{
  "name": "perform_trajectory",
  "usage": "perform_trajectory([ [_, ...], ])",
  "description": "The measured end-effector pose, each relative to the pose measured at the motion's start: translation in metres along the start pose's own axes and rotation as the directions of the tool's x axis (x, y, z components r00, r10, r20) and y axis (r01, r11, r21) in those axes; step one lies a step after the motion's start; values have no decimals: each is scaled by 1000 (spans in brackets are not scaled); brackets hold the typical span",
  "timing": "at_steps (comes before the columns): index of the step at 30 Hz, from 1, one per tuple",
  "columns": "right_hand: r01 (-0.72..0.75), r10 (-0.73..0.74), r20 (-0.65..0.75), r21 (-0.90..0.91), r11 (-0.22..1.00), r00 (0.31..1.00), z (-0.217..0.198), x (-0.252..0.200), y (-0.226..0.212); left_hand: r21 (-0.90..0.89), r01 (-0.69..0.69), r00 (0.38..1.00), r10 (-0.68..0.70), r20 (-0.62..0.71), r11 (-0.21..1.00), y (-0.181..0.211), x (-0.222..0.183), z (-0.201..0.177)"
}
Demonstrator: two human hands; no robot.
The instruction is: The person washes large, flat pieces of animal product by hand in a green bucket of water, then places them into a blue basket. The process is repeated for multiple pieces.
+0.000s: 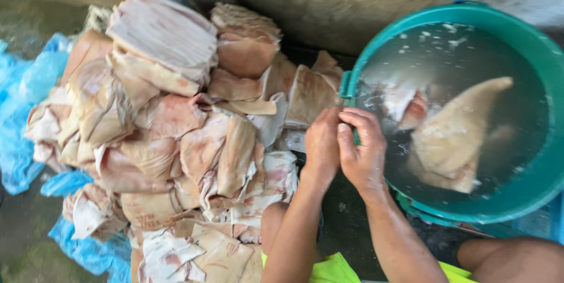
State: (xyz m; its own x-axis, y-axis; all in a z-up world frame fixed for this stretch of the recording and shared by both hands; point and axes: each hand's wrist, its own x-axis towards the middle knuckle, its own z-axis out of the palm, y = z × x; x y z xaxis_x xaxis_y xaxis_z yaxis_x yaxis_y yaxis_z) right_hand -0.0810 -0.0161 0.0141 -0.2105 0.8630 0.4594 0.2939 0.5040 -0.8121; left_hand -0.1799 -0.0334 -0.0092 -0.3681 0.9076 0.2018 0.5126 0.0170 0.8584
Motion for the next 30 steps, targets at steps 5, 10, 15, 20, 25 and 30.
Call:
perform_trajectory([
  [5,-430,419,163,40,902,893,104,-15,70,253,153,988,-146,-46,955,-94,22,-29],
  [10,-434,433,47,26,900,900,204,-20,223,381,229,972,-230,-43,896,-182,36,-20],
  [15,-476,487,-62,-343,810,871,261,-22,336,374,285,949,-314,18,883,-239,54,7],
  [20,-612,742,-28,-586,530,669,278,0,372,431,249,949,-307,70,867,-280,72,27],
  [25,-460,760,80,-753,470,645,285,48,378,473,212,961,-271,61,855,-302,93,31],
  [30,-317,744,151,-837,447,650,292,60,410,455,150,973,-212,88,878,-325,114,46],
])
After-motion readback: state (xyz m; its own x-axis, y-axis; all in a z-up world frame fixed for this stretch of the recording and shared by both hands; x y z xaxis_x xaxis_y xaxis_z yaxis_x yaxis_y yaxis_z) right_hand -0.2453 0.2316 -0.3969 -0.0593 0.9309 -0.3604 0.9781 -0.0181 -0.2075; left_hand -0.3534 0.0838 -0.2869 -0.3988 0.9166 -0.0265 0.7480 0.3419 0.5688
